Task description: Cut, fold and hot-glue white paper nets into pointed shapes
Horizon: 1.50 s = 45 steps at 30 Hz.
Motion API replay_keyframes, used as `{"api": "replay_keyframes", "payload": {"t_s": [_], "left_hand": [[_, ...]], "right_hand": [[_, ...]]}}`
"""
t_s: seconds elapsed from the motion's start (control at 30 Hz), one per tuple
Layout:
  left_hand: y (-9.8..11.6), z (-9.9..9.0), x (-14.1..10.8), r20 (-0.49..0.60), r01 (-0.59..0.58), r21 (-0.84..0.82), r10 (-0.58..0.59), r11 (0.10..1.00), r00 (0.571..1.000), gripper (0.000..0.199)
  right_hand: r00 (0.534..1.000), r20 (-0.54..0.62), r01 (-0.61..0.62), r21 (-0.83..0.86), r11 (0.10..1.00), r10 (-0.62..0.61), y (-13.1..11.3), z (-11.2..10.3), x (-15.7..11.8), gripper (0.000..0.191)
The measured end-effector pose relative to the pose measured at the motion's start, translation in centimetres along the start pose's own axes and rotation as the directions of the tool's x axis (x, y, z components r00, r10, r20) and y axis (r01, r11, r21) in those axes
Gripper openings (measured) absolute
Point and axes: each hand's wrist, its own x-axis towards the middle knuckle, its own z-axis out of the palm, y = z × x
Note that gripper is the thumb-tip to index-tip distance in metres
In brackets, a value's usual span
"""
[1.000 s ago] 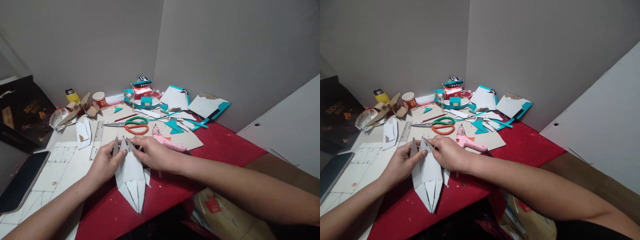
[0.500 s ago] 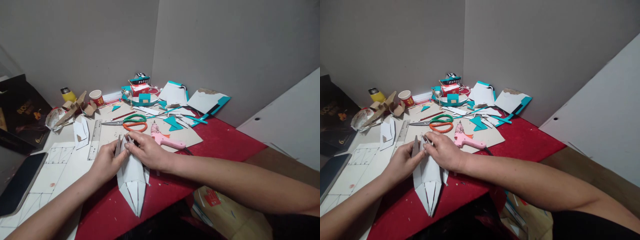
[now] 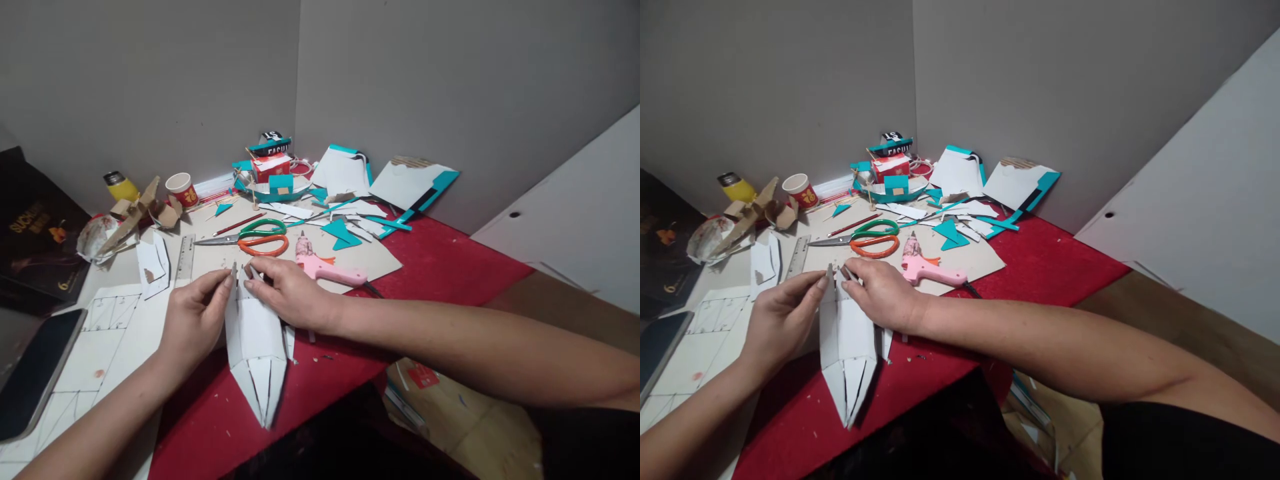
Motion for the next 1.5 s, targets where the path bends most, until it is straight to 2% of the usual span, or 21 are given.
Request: {"api": "replay_keyframes", "payload": {"t_s": [0.2, 0.3, 0.4, 0.53, 0.67, 0.8, 0.93, 1.17, 1.5], "left_hand": [[0.4, -0.2, 0.3, 0.192, -0.102, 0.200, 0.063, 0.975, 0.979, 0.016], [0.4, 0.0, 0.2, 0.214, -0.123, 0.259, 0.068, 0.958, 0.974, 0.010], [0.4, 0.4, 0.3, 0.228, -0.086, 0.229, 0.032, 0.970, 0.973, 0.009], [0.2, 0.8, 0.5, 0.226, -0.021, 0.097, -0.002, 0.995, 0.974, 0.015], [-0.5, 1.2, 0.4, 0.185, -0.019, 0.042, 0.011, 0.999, 0.983, 0.017], [-0.9, 1.5, 0.0, 0.135, -0.056, 0.048, 0.049, 0.997, 0.990, 0.011], [-0.6, 1.6, -0.3, 0.136, -0.069, 0.054, 0.061, 0.996, 0.989, 0.009], [-0.4, 1.4, -0.4, 0.108, -0.084, 0.052, 0.078, 0.995, 0.991, 0.010], [-0.5, 1.6, -0.2, 0.125, -0.061, 0.050, 0.055, 0.997, 0.991, 0.009]], "right_hand": [[1.000, 0.011, -0.011, -0.059, 0.998, 0.012, 0.0, 0.1, -0.1, 0.019], [0.997, 0.046, -0.056, -0.059, 0.997, 0.058, -0.1, 0.0, -0.1, 0.016], [0.993, 0.075, -0.085, -0.070, 0.994, 0.090, -0.1, 0.1, 0.0, 0.015], [0.993, 0.084, -0.079, -0.089, 0.993, 0.086, 0.2, 0.2, 0.2, 0.015], [0.987, 0.133, -0.080, -0.118, 0.990, 0.095, 0.4, 0.1, 0.2, 0.012], [0.957, 0.243, -0.112, -0.185, 0.976, 0.156, -0.2, -0.6, 0.1, 0.010], [0.924, 0.351, -0.128, -0.081, 0.988, 0.148, -0.9, -1.5, 0.1, 0.017], [0.922, 0.316, -0.260, 0.075, 0.963, 0.224, -0.5, -2.0, 0.1, 0.021], [0.946, 0.256, -0.232, 0.105, 0.967, 0.199, -0.1, -1.6, 0.0, 0.022]]}}
